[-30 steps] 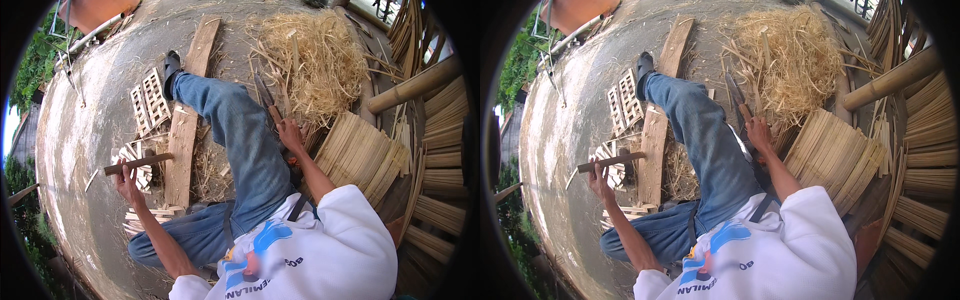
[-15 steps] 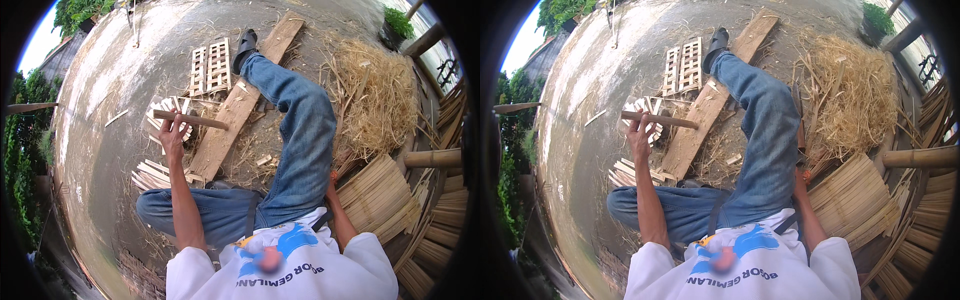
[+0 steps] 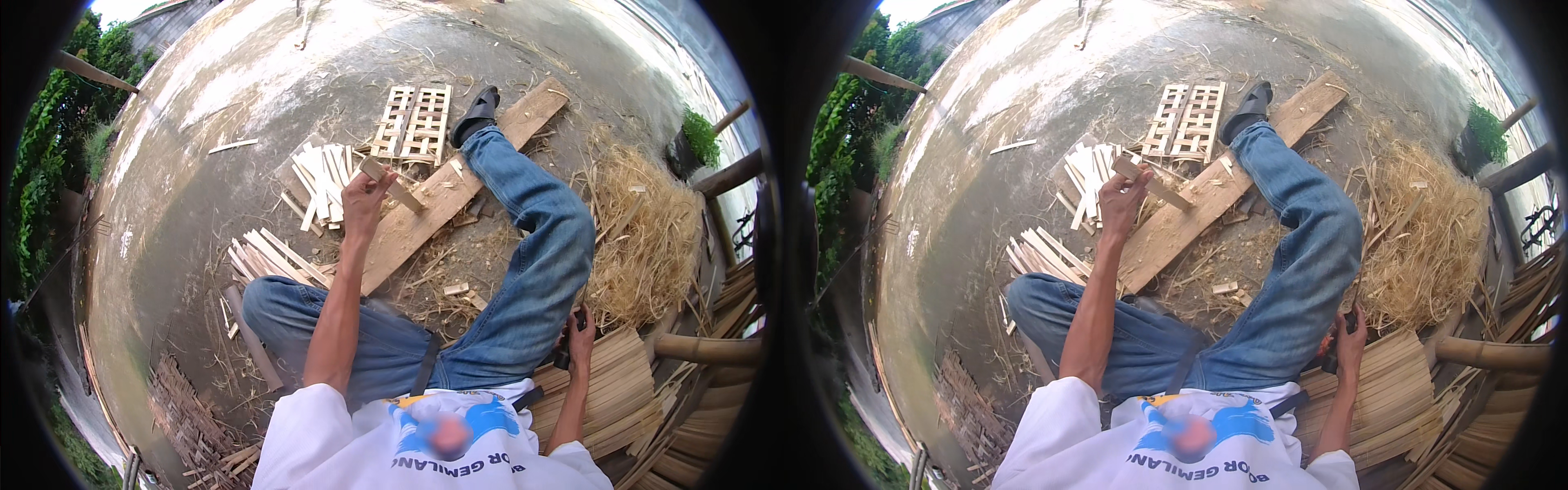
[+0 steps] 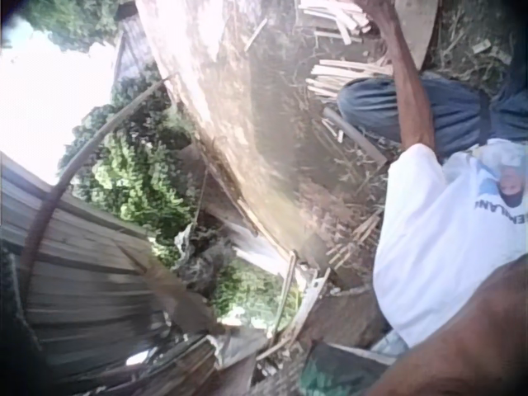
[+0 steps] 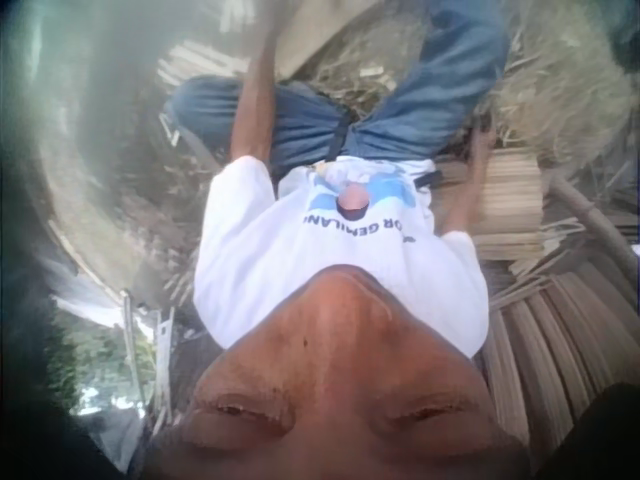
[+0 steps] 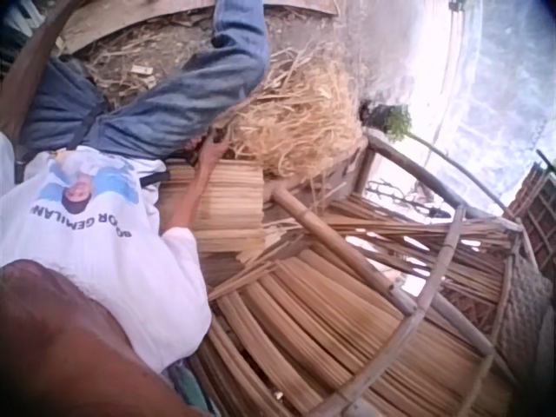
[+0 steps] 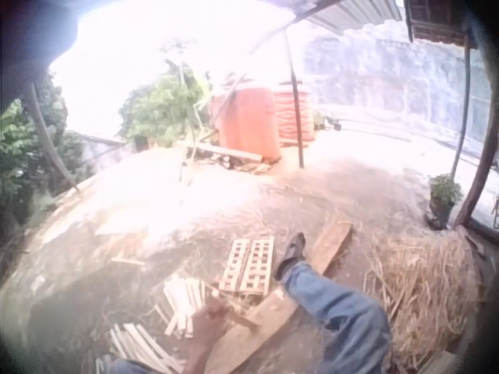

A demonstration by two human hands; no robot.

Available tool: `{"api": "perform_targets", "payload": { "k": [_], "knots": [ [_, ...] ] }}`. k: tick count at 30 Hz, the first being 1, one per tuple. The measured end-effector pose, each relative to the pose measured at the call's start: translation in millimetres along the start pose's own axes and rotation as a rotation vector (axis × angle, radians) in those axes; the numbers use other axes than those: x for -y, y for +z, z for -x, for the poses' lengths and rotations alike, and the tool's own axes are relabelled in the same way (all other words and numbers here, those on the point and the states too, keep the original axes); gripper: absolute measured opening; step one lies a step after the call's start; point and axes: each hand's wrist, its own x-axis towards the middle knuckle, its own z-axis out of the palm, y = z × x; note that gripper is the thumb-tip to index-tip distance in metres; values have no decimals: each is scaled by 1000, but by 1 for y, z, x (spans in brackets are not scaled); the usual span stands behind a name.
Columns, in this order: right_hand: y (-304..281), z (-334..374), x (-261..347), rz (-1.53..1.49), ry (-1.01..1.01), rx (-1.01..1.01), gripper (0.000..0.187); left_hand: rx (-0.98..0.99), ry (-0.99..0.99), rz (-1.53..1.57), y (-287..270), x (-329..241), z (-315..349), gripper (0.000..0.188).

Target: The person sits on the ground and uses a knife to shave and cut thin wooden strips into smaller pieces. They repeatedly pick up strips, slice them, and place the cut pieces into a pile on the ground.

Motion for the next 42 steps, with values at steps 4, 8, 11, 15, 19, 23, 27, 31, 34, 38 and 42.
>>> {"api": "perform_targets", "payload": {
  "k": [4, 8, 11, 15, 19, 23, 27, 31, 34, 38, 42],
  "knots": [
    [-24, 2, 94, -272, -253, -45, 56, 48, 98, -13, 3, 16, -8, 32],
    [15, 31, 189, -631, -530, 147, 61, 59, 93, -48, 8, 3, -8, 24],
    [68, 28, 212, -630, -568, 389, 53, 50, 150, -60, 11, 7, -9, 23],
    [149, 21, 213, -489, -499, 631, 41, -21, 27, 78, -6, 9, -7, 27],
    [203, -1, 181, -305, -371, 608, 40, -109, -143, 443, -24, -1, -14, 31],
    [224, -23, 151, -175, -313, 561, 39, -211, -304, 578, -45, 21, -19, 26],
    [217, -23, 140, -296, -177, 653, 39, -208, -417, 622, -40, 30, -20, 30],
    [209, -20, 148, -498, -51, 786, 38, -234, -490, 538, -35, 47, -20, 33],
    [206, -22, 152, -622, 20, 874, 38, -255, -518, 545, -33, 51, -18, 35],
    [209, -27, 148, -613, 150, 810, 33, -128, -529, 832, -41, 31, -20, 39],
    [215, -37, 123, -480, 190, 784, 38, 21, -332, 798, -44, 13, -21, 44]
  ]
}}
